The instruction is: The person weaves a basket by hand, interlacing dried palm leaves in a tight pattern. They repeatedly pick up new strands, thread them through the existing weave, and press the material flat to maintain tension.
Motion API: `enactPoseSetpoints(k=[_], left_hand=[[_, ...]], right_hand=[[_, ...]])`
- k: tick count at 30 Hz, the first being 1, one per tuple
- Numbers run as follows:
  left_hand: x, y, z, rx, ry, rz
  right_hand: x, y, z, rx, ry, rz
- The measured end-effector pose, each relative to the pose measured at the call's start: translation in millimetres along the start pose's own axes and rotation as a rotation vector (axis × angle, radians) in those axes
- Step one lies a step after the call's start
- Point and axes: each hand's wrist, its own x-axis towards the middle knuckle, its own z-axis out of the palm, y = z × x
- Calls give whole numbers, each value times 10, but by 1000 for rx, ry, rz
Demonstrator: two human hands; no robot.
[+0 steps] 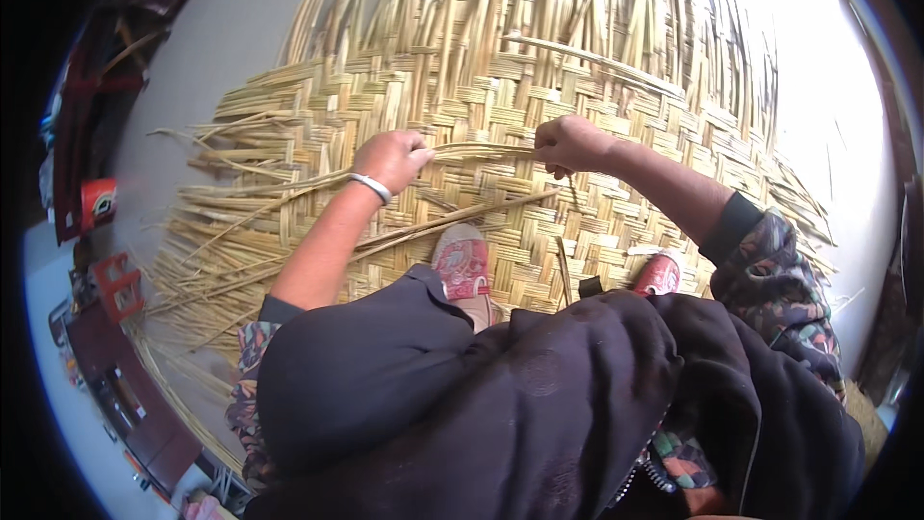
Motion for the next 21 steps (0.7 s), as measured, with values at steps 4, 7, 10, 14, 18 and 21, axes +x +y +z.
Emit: enactPoseSetpoints(k=[4, 7, 10, 14, 18, 21], left_hand=[[-41, -32, -112, 138, -72, -2], [-87, -195, -236, 160, -89, -5], [-73, -298, -353, 193, -89, -13], [-104, -276, -483, 306, -51, -74], [-56, -248, -437, 393, 19, -55], [-43, -233, -442, 344, 29, -22]], right_hand=[[-61, 59, -46, -160, -51, 112], [-143, 150, -164, -378, 55, 72], [-250, 273, -367, -482, 110, 62], [-306, 373, -540, -408, 66, 116], [-452, 275, -638, -454, 41, 68], [-614, 212, -730, -467, 60, 77]])
